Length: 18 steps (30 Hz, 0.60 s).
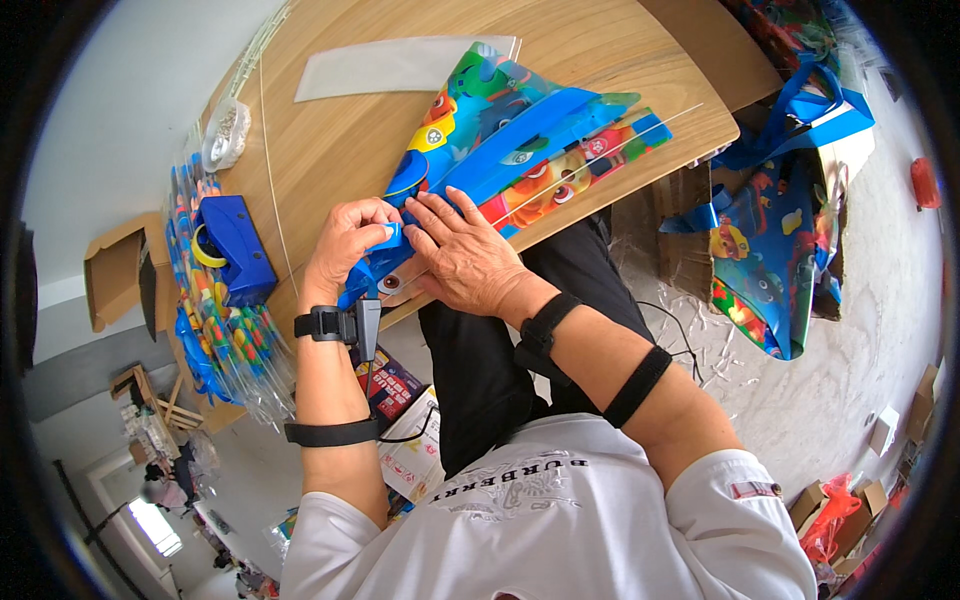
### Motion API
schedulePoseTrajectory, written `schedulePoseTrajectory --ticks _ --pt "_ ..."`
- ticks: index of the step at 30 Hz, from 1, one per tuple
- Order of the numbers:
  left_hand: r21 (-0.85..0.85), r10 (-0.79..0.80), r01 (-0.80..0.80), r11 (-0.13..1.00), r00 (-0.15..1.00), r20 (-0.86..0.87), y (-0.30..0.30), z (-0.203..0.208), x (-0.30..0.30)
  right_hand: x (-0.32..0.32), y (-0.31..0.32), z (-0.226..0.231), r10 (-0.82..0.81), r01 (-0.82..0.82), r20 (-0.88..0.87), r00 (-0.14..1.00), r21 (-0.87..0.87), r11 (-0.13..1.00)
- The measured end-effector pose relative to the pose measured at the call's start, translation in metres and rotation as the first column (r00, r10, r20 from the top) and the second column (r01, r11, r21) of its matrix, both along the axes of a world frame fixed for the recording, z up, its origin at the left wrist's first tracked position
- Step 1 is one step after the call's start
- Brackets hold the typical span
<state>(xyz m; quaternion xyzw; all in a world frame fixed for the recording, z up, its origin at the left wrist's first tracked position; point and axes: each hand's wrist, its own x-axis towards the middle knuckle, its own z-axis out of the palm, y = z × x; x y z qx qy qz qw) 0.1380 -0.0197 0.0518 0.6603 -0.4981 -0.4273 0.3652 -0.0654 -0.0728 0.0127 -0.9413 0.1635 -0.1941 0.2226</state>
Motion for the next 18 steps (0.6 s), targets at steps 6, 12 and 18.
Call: schedulePoseTrajectory --ticks 6,12,18 --pt "0.101 -0.054 0.052 0.994 0.998 0.014 0.0 -0.003 0.011 0.0 0.0 0.001 0.01 -0.011 -0.023 1.0 -0.011 1.0" --pt "0.229 0.033 -0.058 0.972 0.993 0.11 0.001 0.0 0.004 0.0 0.0 0.0 0.006 -0.006 -0.014 1.0 -0.01 1.0" --pt "0.139 0.054 -0.078 0.987 0.985 0.166 0.007 -0.005 0.006 0.0 -0.001 0.001 0.005 -0.007 0.032 0.999 0.062 0.998"
